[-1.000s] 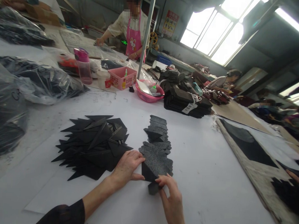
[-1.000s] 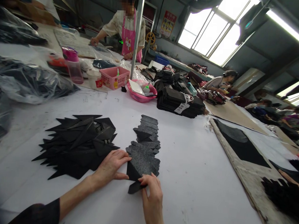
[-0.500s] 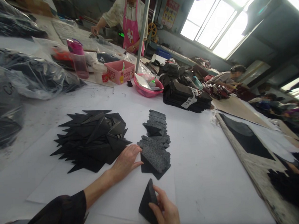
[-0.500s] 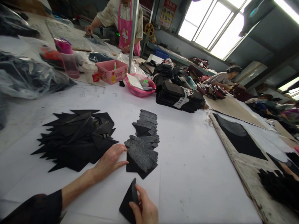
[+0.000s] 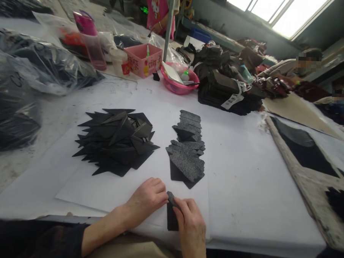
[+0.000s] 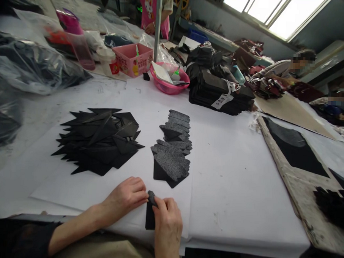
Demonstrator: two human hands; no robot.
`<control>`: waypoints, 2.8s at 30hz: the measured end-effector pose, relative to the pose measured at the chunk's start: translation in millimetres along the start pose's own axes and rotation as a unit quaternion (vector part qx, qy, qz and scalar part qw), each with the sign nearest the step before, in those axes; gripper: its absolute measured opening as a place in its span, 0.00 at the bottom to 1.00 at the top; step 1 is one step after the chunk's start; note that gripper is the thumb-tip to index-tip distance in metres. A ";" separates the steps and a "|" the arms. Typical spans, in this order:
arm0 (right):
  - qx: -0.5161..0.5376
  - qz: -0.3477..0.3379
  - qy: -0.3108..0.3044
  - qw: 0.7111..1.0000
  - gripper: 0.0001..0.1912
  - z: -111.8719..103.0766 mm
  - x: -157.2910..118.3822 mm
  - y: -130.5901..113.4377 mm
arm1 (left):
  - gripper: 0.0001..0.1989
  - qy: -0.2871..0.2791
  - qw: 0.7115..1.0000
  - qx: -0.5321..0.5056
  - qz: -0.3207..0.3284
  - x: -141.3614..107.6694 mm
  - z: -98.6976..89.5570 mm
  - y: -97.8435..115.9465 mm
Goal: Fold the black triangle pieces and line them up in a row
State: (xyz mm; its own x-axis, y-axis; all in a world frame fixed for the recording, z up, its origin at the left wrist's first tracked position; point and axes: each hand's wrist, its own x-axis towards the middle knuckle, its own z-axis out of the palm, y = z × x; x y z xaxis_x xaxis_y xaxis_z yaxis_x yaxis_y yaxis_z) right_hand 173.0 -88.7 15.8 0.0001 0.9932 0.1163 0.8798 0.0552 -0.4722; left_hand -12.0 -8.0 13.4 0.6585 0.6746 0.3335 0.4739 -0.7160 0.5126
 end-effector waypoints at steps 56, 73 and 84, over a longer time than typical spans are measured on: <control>-0.083 -0.063 0.107 0.989 0.14 16.2 -5.8 -10.3 | 0.08 0.024 0.990 0.124 0.062 -2.9 1.5 9.7; -0.060 -0.084 0.118 0.988 0.10 22.9 19.5 -26.1 | 0.13 0.000 0.981 0.171 0.094 -14.3 -9.7 -13.0; -0.038 -0.115 0.126 0.985 0.10 15.0 4.0 -11.9 | 0.15 -0.010 0.976 0.194 0.095 -16.1 -12.2 -9.9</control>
State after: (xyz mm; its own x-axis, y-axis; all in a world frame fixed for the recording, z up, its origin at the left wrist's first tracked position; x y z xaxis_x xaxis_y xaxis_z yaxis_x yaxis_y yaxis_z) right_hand 155.4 -83.8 8.8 -0.0937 0.8975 0.4310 0.9029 0.2590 -0.3430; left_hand -34.4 -9.6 12.6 0.7657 0.5218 0.3761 0.5250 -0.8448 0.1033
